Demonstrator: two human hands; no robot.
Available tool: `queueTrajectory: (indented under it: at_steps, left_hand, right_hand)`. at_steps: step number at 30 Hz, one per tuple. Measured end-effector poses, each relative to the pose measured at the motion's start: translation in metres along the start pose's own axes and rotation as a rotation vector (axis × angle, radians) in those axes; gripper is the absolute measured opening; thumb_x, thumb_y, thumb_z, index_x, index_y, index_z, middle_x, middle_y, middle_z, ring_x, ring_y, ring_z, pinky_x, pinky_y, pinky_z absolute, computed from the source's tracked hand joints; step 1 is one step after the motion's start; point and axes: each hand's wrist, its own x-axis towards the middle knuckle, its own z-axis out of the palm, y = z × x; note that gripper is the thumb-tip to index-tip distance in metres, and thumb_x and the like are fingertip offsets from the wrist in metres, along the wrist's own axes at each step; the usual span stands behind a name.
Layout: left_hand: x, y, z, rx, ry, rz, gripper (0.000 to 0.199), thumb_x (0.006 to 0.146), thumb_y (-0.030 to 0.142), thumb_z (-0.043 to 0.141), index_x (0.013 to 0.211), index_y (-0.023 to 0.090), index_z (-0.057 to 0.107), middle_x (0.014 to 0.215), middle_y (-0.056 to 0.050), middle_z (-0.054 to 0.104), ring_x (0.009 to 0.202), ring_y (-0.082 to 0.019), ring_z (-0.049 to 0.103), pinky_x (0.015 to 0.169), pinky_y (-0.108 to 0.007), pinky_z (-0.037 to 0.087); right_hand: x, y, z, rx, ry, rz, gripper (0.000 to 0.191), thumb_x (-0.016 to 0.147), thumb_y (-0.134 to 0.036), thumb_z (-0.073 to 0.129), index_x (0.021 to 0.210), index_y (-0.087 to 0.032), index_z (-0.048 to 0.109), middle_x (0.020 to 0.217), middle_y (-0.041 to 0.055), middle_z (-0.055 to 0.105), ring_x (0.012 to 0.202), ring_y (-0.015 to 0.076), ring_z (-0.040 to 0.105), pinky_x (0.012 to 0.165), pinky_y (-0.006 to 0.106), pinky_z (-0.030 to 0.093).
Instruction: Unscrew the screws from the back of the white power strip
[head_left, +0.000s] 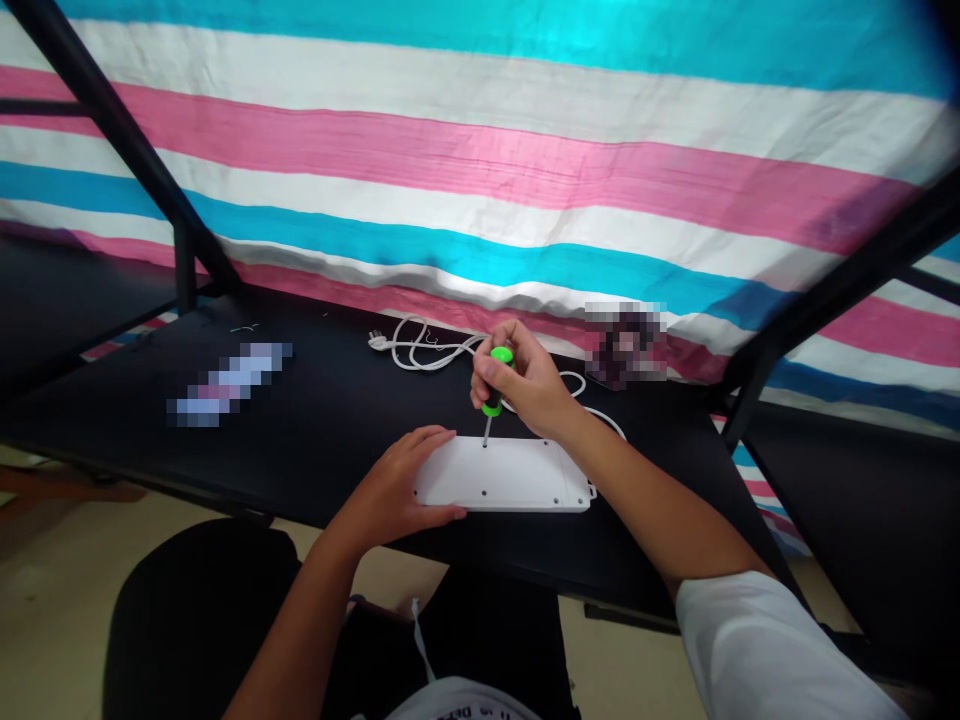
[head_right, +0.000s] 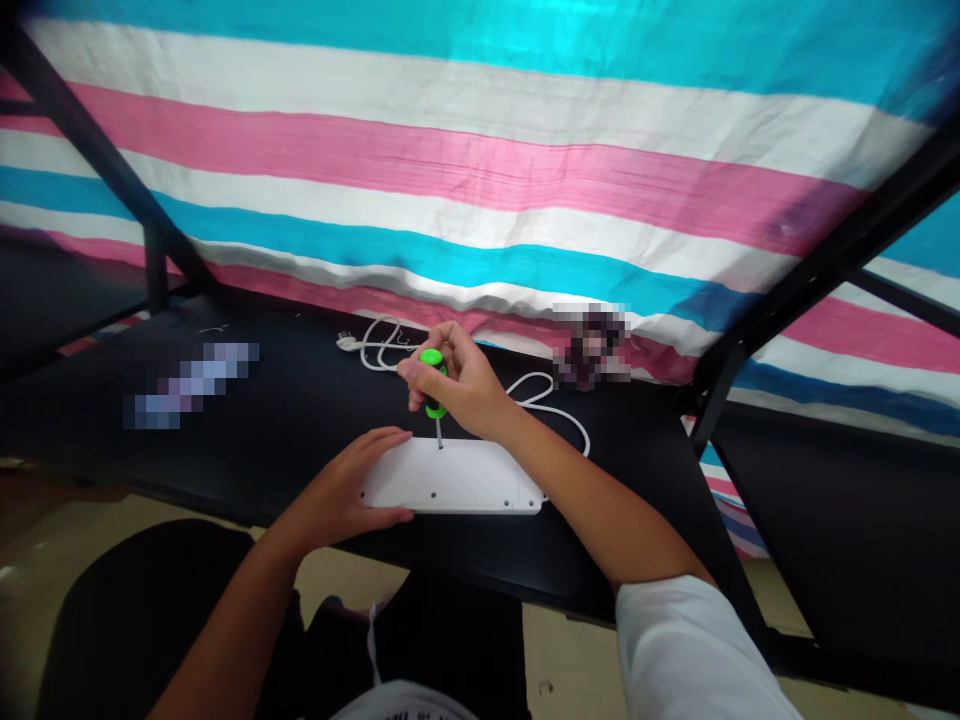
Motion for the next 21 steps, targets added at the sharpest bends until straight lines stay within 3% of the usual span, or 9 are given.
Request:
queueTrajectory:
  at_steps: [3,7,11,13,16,19,21]
  left_hand:
    - [0.000,-0.002,0.001,-0.007,0.010,0.012,0.088,0.076,0.050,0.089,0.152,0.026,0.051,0.155,-0.015,0.054,0.142,-0.035,0.055,0.120,-0.053,0.046]
    - [0.000,-0.003,0.002,0.000,0.014,0.020,0.087,0.077,0.050,0.089,0.151,0.026,0.051,0.154,-0.014,0.055,0.141,-0.035,0.056,0.120,-0.051,0.047]
    - [-0.001,-0.003,0.001,0.010,0.009,0.023,0.088,0.077,0.051,0.089,0.152,0.026,0.049,0.155,-0.014,0.053,0.142,-0.035,0.054,0.120,-0.053,0.046]
    - [-0.001,-0.004,0.002,0.015,0.009,0.020,0.088,0.078,0.051,0.088,0.152,0.025,0.049,0.155,-0.014,0.053,0.142,-0.035,0.054,0.120,-0.053,0.046]
    - [0.000,-0.005,0.003,0.017,0.006,0.014,0.088,0.078,0.052,0.088,0.152,0.025,0.050,0.155,-0.015,0.053,0.142,-0.035,0.054,0.120,-0.053,0.046]
    - [0.001,-0.005,0.003,0.013,0.012,0.009,0.087,0.077,0.052,0.088,0.151,0.026,0.052,0.154,-0.014,0.054,0.141,-0.035,0.055,0.120,-0.052,0.047]
    - [0.001,-0.005,0.003,0.010,0.017,0.011,0.085,0.077,0.052,0.088,0.150,0.027,0.053,0.154,-0.014,0.055,0.141,-0.035,0.056,0.120,-0.052,0.047]
  right_hand:
    - [0.001,-0.006,-0.003,0.072,-0.061,0.062,0.039,0.094,-0.057,0.071,0.108,-0.024,0.056,0.079,-0.0057,0.049,0.058,0.0070,0.048,0.054,0.024,0.043]
    - [0.000,-0.015,-0.010,0.073,-0.221,0.131,0.044,0.100,-0.061,0.058,0.102,-0.018,0.067,0.090,0.0017,0.057,0.076,0.0117,0.059,0.067,0.027,0.051]
    - [-0.001,-0.007,-0.010,-0.023,-0.193,0.062,0.035,0.086,-0.043,0.085,0.093,-0.020,0.060,0.108,0.0042,0.067,0.086,0.0130,0.068,0.077,0.028,0.055]
    - [-0.002,-0.001,-0.006,0.032,-0.129,0.036,0.047,0.080,-0.039,0.090,0.088,-0.022,0.047,0.098,0.0001,0.069,0.072,0.0099,0.066,0.065,0.025,0.052]
    - [-0.002,-0.002,0.001,0.114,-0.103,0.080,0.047,0.087,-0.049,0.082,0.090,-0.025,0.042,0.068,-0.0099,0.053,0.050,0.0055,0.046,0.049,0.021,0.036]
    - [-0.001,-0.012,0.001,0.127,-0.169,0.124,0.041,0.094,-0.061,0.067,0.099,-0.022,0.055,0.078,-0.0040,0.057,0.062,0.0088,0.054,0.055,0.024,0.045]
    - [0.000,-0.019,-0.002,0.066,-0.219,0.130,0.040,0.096,-0.059,0.064,0.102,-0.019,0.064,0.093,0.0015,0.063,0.075,0.0111,0.062,0.066,0.025,0.052]
